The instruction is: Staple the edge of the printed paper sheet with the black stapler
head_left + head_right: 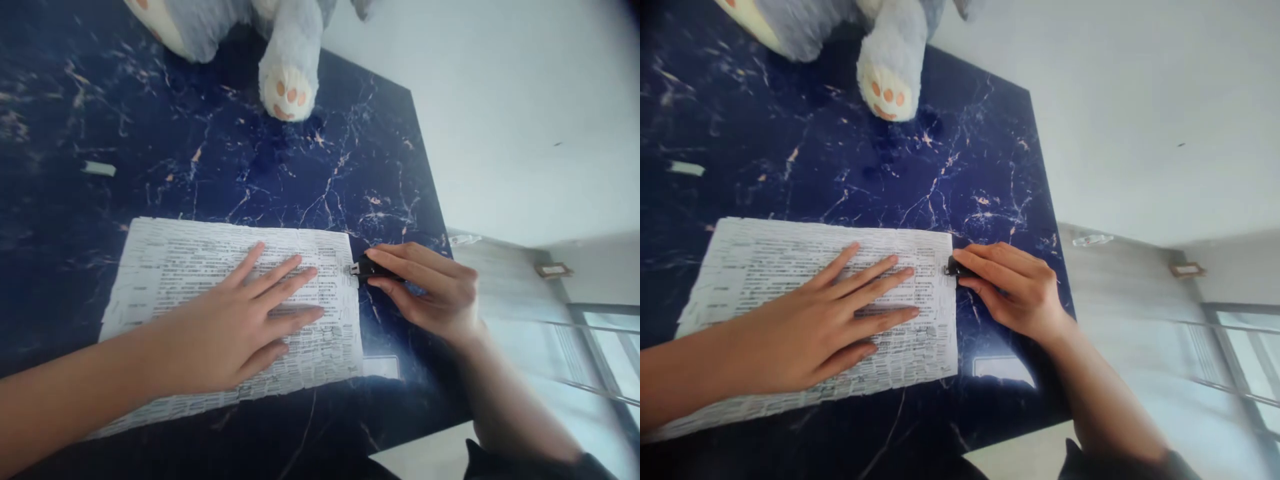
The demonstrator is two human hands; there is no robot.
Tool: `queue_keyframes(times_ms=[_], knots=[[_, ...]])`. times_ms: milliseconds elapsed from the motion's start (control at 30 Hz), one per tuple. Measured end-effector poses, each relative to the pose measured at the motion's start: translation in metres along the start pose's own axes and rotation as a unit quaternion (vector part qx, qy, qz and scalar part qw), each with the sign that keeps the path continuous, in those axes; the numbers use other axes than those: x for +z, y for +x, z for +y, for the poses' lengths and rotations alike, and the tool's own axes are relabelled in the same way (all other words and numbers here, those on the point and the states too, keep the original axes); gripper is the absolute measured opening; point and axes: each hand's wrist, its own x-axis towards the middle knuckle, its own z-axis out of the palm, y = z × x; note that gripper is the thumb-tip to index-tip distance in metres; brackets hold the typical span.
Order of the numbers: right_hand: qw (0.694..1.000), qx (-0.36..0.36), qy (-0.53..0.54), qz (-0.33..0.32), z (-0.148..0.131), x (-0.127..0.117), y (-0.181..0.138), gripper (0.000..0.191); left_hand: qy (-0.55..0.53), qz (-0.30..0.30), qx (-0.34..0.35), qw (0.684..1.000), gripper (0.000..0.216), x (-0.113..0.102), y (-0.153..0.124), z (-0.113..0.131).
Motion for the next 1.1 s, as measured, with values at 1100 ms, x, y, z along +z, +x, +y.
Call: queue_keyframes(times_ms=[1100], knots=[[0.958, 0.229, 0.175, 0.011, -0.032, 0.087, 0.074, 0.033, -0.212, 0.467, -0.203, 0.834, 0.031, -0.025, 0.008, -0.019]])
